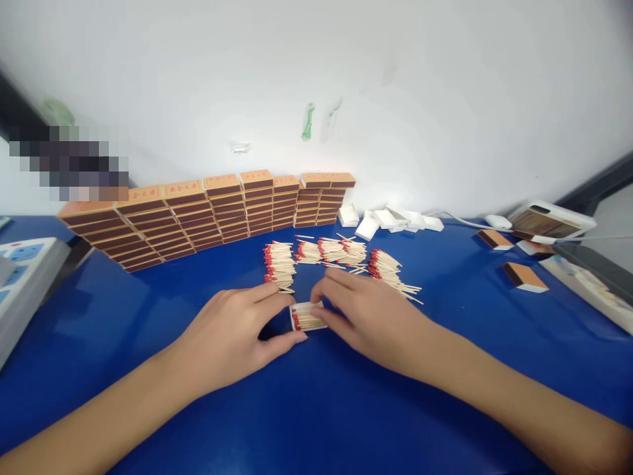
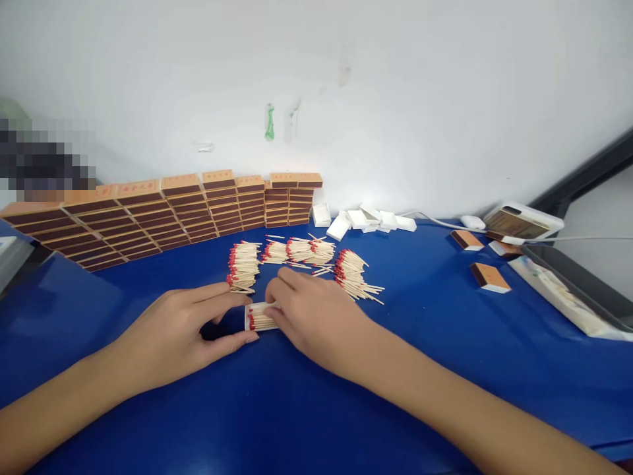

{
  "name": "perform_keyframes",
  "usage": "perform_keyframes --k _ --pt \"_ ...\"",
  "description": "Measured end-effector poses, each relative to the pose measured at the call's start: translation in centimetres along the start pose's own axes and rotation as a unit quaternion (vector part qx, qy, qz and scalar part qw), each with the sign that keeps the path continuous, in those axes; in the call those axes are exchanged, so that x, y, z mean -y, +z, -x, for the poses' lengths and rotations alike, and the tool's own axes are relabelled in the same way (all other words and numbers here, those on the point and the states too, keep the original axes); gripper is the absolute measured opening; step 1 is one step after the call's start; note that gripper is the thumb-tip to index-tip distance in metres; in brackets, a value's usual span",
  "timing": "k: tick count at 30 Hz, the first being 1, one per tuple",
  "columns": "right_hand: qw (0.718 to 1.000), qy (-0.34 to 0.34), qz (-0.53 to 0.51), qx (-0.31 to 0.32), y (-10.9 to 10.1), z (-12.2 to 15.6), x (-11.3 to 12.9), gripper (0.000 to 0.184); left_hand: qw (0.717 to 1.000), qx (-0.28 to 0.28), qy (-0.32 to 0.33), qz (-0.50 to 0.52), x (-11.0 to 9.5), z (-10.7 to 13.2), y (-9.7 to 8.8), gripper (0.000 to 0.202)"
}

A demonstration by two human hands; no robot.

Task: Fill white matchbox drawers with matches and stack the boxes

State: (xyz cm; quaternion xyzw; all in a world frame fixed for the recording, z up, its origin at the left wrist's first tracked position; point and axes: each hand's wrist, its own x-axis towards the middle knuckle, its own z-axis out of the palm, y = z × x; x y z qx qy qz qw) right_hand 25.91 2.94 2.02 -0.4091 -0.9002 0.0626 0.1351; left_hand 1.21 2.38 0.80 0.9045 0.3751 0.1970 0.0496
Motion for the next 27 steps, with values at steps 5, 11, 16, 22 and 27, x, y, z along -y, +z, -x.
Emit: perform_keyframes --k 5,11,16,22,27 --pt "0.996 0.070 0.019 -0.059 -1.0 0.0 -4.1 0.010 1.000 0.008 -0.009 0.007 0.0 0.0 -0.1 0.028" --pt "0.993 0.107 0.036 -0.030 -0.1 -0.8 -5.8 0.012 1.000 0.012 -0.015 0.004 0.0 0.1 0.0 0.029" --pt "0.992 0.117 0.044 -0.019 0.1 -1.3 -5.1 0.012 1.000 0.008 -0.009 0.003 0.1 0.1 0.1 0.029" --pt "0.993 0.108 0.041 0.028 -1.1 -1.1 -4.6 0.011 1.000 0.008 -0.010 0.000 -0.2 -0.1 -0.1 0.029" --pt "0.998 0.062 0.024 0.017 -2.0 -0.2 -4.0 0.014 1.000 -0.005 -0.007 -0.005 0.0 0.0 -0.1 0.028"
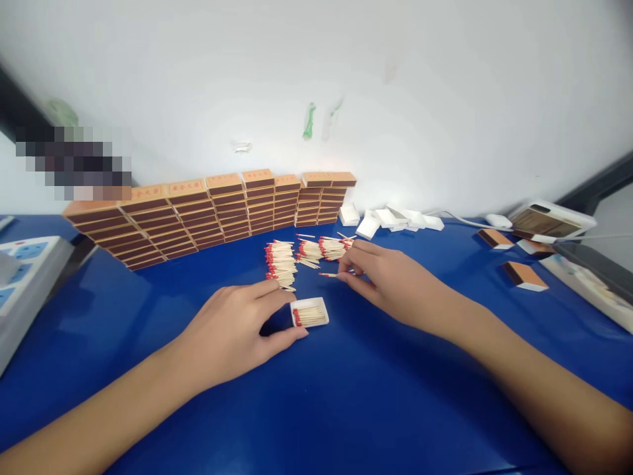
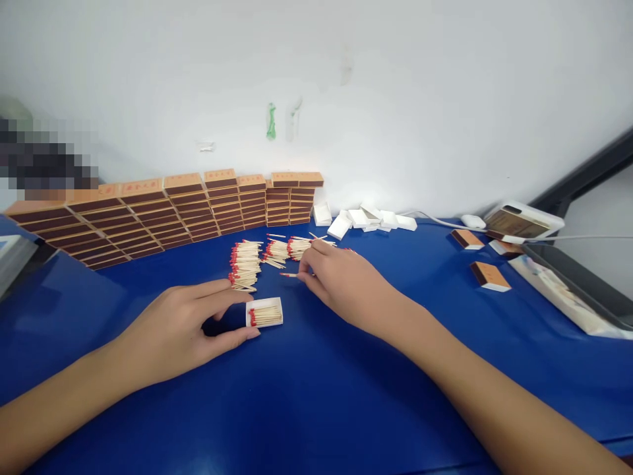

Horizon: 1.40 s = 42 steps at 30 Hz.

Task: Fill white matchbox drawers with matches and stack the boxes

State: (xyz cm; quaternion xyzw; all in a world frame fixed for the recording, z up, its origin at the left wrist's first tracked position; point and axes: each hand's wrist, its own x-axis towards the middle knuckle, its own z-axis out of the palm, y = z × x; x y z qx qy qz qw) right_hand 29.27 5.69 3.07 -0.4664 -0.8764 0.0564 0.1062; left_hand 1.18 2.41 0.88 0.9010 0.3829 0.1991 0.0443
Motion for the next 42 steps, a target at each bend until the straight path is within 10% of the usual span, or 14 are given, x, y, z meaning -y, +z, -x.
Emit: perform_keyframes --k 12,30,36,42 --pt "0.995 -0.097 0.036 0.005 0.8 0.9 4.3 0.019 0.999 0.032 -0.017 0.012 -0.3 -0.1 0.0 0.028" --pt "0.994 -0.069 -0.085 0.012 2.2 0.5 4.5 0.010 0.999 0.025 -0.006 0.022 -0.4 0.0 0.0 0.024" --pt "0.994 -0.043 -0.038 -0.091 -0.5 0.5 0.4 0.015 1.000 0.013 -0.008 0.010 -0.2 0.0 -0.3 0.029" --pt "0.998 0.020 -0.044 0.035 -1.7 0.5 -4.3 0.020 1.000 0.010 -0.006 -0.007 0.1 0.1 -0.3 0.028"
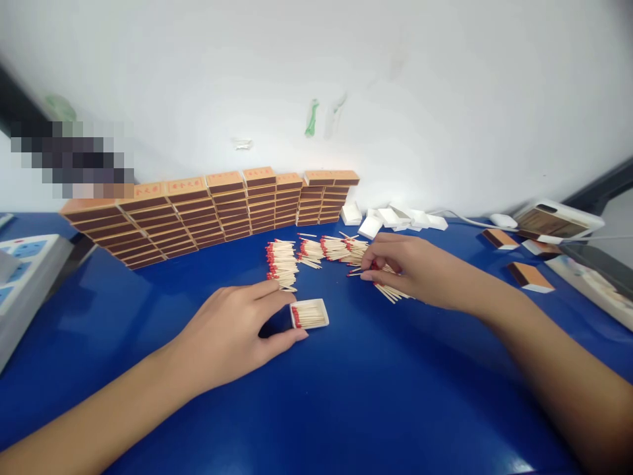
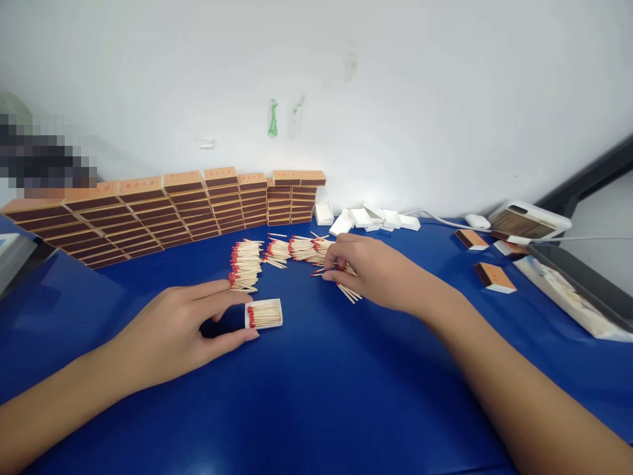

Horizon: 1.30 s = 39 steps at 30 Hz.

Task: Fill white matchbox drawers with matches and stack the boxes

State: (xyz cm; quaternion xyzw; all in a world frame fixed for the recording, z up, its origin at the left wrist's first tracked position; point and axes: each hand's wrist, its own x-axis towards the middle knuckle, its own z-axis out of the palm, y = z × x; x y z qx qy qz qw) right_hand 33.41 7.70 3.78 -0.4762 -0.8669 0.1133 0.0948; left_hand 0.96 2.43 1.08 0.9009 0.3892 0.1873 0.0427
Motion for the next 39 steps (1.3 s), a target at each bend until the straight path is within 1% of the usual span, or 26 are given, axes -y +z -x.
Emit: perform_keyframes --k 2,4,7,12,15,19,26,30,35,39 --pt "1.000 0.011 -0.001 0.015 0.4 -0.1 -0.4 0.019 1.000 -0.004 0.003 -0.008 0.0 0.0 0.1 0.029" --pt "1.000 0.017 0.000 0.017 0.7 -0.2 -0.4 0.020 1.000 -0.009 0.005 -0.013 0.0 0.0 0.2 0.029" --pt "0.999 0.017 -0.003 0.028 0.9 -0.2 -0.4 0.021 1.000 -0.009 0.007 -0.005 -0.1 -0.1 0.1 0.029" --pt "0.998 0.006 0.045 0.043 0.8 -0.1 -0.9 0.023 1.000 -0.006 0.004 -0.001 0.0 -0.1 0.0 0.029" --pt "0.998 -0.002 0.059 0.035 0.8 -0.1 -1.0 0.020 1.000 -0.013 0.010 -0.011 0.0 0.0 0.0 0.029" --pt "0.999 -0.006 0.046 0.017 0.8 -0.1 -0.8 0.016 1.000 -0.017 0.012 -0.012 -0.1 0.0 0.1 0.030" --pt "0.999 0.004 0.039 0.025 1.0 -0.3 -0.8 0.020 1.000 -0.012 0.004 -0.004 -0.1 0.0 -0.1 0.029" --pt "0.999 0.004 0.037 0.013 1.2 -0.4 -0.9 0.017 1.000 -0.007 0.007 -0.010 -0.1 0.1 0.0 0.030" --pt "1.000 0.004 0.020 0.004 1.1 -0.6 -0.7 0.019 1.000 -0.012 0.008 -0.008 -0.1 0.1 -0.1 0.030" --pt "1.000 0.001 0.010 -0.016 1.3 -0.7 -1.1 0.015 1.000 -0.010 0.007 -0.001 -0.1 0.0 -0.1 0.030"
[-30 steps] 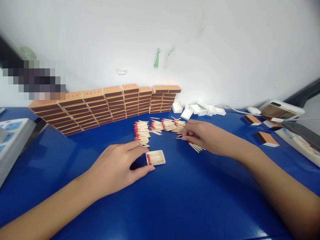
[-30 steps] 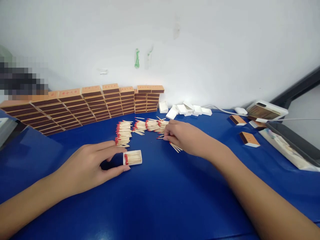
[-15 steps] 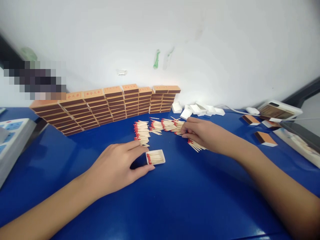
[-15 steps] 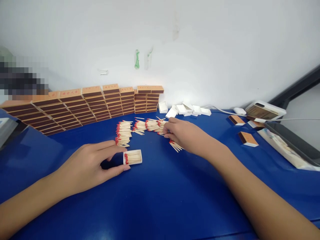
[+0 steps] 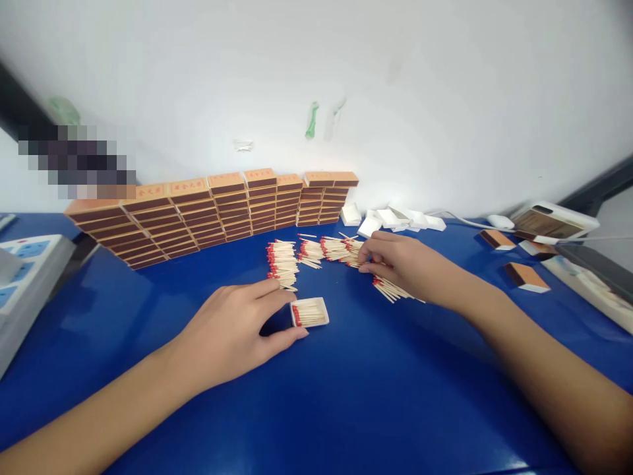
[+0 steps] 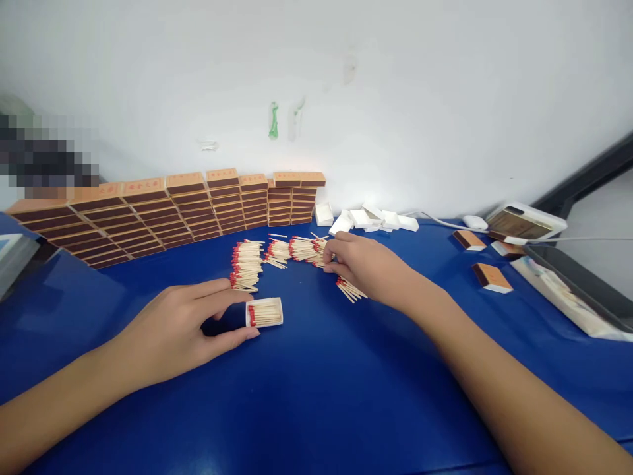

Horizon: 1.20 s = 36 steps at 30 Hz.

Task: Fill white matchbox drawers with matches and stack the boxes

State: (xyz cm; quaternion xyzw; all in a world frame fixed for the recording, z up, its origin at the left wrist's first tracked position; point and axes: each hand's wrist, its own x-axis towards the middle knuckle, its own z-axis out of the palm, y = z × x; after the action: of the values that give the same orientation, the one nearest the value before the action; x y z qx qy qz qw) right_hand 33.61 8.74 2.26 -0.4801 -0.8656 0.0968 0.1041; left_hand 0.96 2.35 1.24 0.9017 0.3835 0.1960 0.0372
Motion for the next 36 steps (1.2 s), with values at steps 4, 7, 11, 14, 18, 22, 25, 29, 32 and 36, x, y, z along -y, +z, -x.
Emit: perform_keyframes --k 4,7,11,14,18,22,25,29,32,36 --pt "1.000 -0.010 -0.004 -0.002 0.3 -0.1 -0.3 0.017 1.000 -0.005 0.005 -0.005 0.1 0.0 0.1 0.030" --pt "1.000 -0.001 -0.007 0.006 0.3 -0.2 -0.1 0.019 1.000 -0.010 0.007 -0.007 0.1 0.1 0.1 0.031" --pt "1.000 0.010 -0.005 0.022 0.2 -0.1 0.6 0.020 1.000 -0.010 0.007 0.000 0.1 0.2 0.1 0.030" --pt "1.000 -0.016 -0.016 0.013 0.2 0.1 1.6 0.022 1.000 -0.008 0.007 0.001 0.2 0.2 0.1 0.030" --pt "0.998 -0.059 -0.035 -0.013 0.3 0.5 4.2 0.020 1.000 -0.007 0.004 0.006 0.1 0.1 0.2 0.029" --pt "0.995 -0.093 -0.033 -0.021 0.9 0.9 7.3 0.013 1.000 0.012 -0.003 0.024 -0.2 0.0 0.3 0.027" --pt "0.993 -0.111 -0.035 -0.004 1.4 1.2 8.8 0.008 0.999 0.020 -0.007 0.030 -0.4 -0.1 0.3 0.027" --pt "0.994 -0.096 -0.042 0.018 1.7 1.3 9.7 0.011 0.999 0.018 -0.007 0.031 -0.5 -0.2 0.4 0.026" --pt "0.993 -0.082 -0.082 0.022 1.8 0.9 9.6 0.010 0.999 0.015 -0.005 0.031 -0.5 -0.2 0.4 0.026" --pt "0.990 -0.070 -0.117 -0.047 2.3 -0.4 8.2 0.007 0.999 0.020 -0.006 0.030 -0.4 -0.1 0.2 0.026"
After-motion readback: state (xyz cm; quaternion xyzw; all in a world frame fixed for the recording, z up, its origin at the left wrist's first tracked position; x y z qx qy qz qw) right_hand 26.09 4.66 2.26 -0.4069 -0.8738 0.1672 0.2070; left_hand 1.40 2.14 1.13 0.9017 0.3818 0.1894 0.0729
